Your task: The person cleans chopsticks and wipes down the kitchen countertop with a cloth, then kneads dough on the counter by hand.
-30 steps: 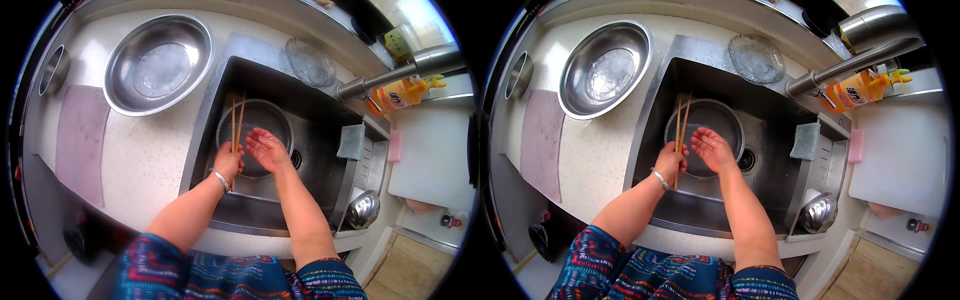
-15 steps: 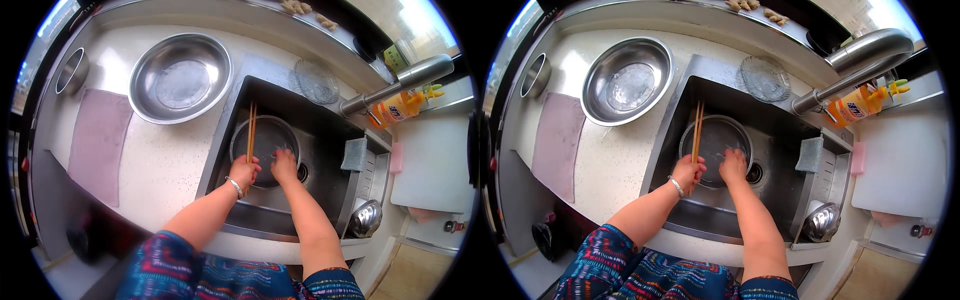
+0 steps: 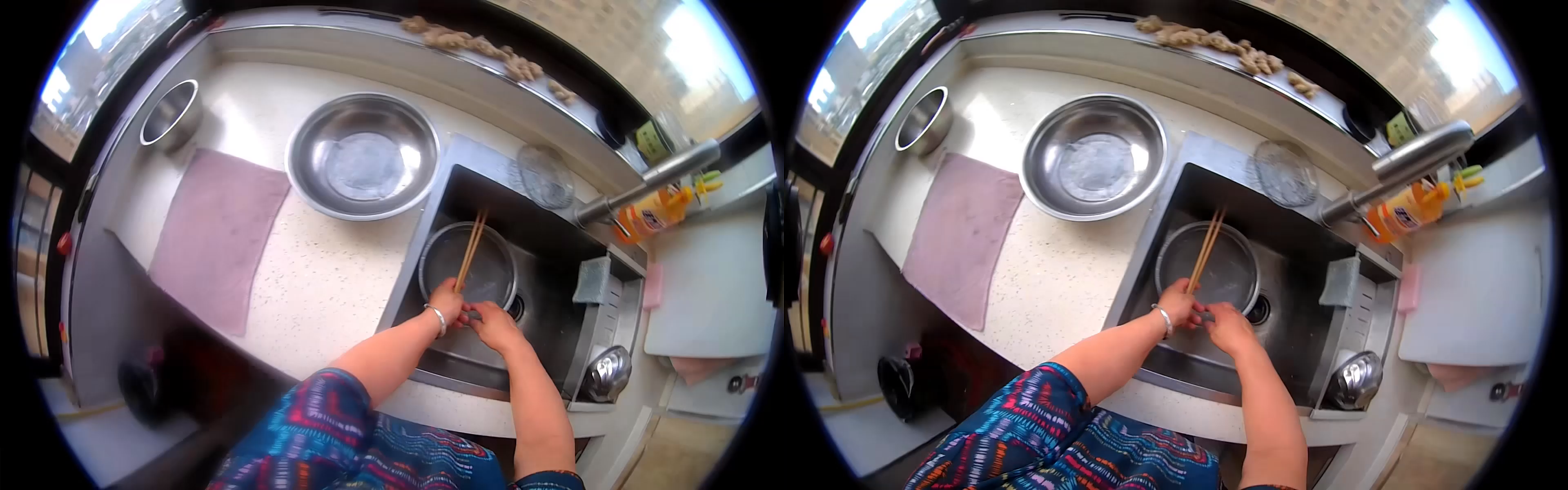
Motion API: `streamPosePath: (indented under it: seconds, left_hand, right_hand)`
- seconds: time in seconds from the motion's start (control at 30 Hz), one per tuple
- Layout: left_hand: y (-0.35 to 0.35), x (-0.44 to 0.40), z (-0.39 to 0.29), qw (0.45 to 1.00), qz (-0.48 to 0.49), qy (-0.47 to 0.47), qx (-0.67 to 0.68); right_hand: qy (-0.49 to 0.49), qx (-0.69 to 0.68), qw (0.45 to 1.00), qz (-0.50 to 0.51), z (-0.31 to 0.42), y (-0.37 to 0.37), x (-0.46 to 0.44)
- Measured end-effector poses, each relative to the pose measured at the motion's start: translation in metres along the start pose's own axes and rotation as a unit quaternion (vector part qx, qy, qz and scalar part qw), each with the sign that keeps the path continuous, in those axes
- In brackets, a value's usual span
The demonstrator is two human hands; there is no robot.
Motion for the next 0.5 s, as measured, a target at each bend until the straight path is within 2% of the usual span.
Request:
streamPosePath:
  seconds: [0.07,0.1,0.17,0.23,0.37,0.43,0.5]
  left_hand:
    - [0.001,-0.001,-0.001,0.998,0.008,-0.011,-0.053]
    - [0.002,0.000,0.000,0.999,0.011,-0.006,-0.049]
    - [0.003,-0.012,0.001,0.999,0.019,0.018,-0.022]
    - [0.012,-0.025,0.012,0.999,0.020,0.033,-0.023]
    - [0.005,-0.018,0.005,0.998,0.015,0.010,-0.066]
    - [0.005,0.000,0.006,0.994,0.008,0.008,-0.106]
    - [0.015,-0.016,0.006,0.986,0.044,0.001,-0.163]
  right_hand:
    - [-0.009,0.059,0.998,-0.032,-0.001,-0.008,0.023]
    - [-0.055,0.051,0.997,-0.013,0.003,-0.013,0.037]
    - [-0.112,0.062,0.991,0.046,0.007,-0.026,0.062]
    - [-0.177,-0.048,0.969,0.167,0.004,-0.043,0.074]
    - [-0.165,-0.018,0.984,0.066,0.018,-0.019,0.096]
    - [-0.165,-0.013,0.980,0.110,0.033,-0.016,0.114]
    - [-0.156,-0.020,0.983,0.093,0.043,-0.009,0.131]
Point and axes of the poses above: each hand's wrist, its own x-axis away from the middle knuckle, its own y-axis out of the back of the hand, z = x × y, the point moved 5 cm from there along -x, towards the middle knuckle, and after that the axes turned 12 degrees about y, right-handed, at the moved point
